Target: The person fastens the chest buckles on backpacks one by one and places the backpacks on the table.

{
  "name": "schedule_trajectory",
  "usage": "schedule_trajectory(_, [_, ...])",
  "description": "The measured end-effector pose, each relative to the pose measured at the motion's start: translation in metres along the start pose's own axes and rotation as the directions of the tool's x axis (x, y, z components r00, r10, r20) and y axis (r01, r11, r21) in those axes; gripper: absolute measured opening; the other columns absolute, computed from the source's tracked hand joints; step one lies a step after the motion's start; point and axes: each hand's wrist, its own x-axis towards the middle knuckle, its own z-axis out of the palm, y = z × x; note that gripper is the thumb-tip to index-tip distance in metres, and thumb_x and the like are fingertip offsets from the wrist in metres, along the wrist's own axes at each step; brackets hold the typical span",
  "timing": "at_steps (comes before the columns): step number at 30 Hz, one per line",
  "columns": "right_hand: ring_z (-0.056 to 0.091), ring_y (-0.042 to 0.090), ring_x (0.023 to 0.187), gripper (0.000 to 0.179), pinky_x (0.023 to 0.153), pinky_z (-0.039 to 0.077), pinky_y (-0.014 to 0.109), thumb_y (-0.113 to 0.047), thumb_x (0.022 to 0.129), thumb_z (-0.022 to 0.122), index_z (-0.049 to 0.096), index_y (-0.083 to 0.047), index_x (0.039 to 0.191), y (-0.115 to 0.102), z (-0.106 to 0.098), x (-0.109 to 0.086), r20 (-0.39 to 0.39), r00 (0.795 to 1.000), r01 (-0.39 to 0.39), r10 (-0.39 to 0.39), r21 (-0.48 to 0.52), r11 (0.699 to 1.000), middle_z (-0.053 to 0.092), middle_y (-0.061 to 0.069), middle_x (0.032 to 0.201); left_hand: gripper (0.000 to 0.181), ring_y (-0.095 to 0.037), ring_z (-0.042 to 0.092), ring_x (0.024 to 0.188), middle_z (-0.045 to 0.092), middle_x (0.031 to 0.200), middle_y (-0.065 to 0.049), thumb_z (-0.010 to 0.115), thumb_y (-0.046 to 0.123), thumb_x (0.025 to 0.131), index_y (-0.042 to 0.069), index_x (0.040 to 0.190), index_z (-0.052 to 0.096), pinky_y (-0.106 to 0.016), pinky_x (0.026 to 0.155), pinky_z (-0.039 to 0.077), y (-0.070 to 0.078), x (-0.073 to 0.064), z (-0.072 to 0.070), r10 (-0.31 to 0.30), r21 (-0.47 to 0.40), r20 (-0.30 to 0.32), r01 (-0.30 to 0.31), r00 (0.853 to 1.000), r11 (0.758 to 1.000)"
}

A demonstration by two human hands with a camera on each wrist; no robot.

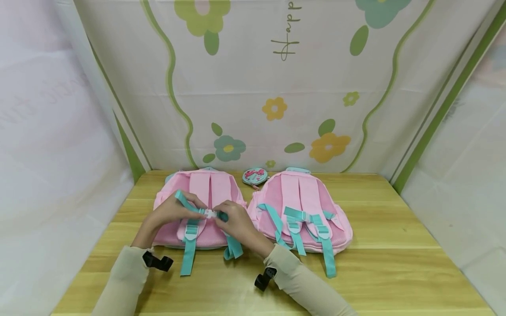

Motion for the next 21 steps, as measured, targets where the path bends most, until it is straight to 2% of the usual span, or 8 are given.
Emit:
schedule_trajectory(11, [0.071, 0.019, 0.102, 0.021, 0.089, 0.058, 0.025, -0.008, 0.089, 0.078, 0.077, -0.002, 0.109, 0.0042, 0.0009, 0.0026, 0.026, 0.999, -0.027, 0.026, 0.061, 0.998, 0.077, 0.009, 0.107, 0.017, -0.008, 0.068, 0.085, 0.078, 0.095, 0.004, 0.086, 0.026, 0.083, 0.019, 0.098, 0.082, -0.023, 0.078, 0.055, 0.0014, 0.0003, 0.0020, 0.017, -0.011, -0.010, -0.018, 1.000, 1.000])
schedule_trajectory(21, [0.071, 0.018, 0.101, 0.021, 0.088, 0.058, 0.025, -0.007, 0.089, 0.078, 0.077, -0.002, 0.108, 0.0055, 0.0020, 0.0010, 0.014, 0.999, -0.033, 0.032, 0.087, 0.996, 0.077, 0.008, 0.107, 0.020, -0.008, 0.069, 0.087, 0.079, 0.097, 0.004, 0.087, 0.026, 0.082, 0.019, 0.100, 0.082, -0.024, 0.079, 0.056, 0.0030, -0.0001, 0.0028, 0.017, -0.006, -0.016, -0.017, 1.000, 1.000])
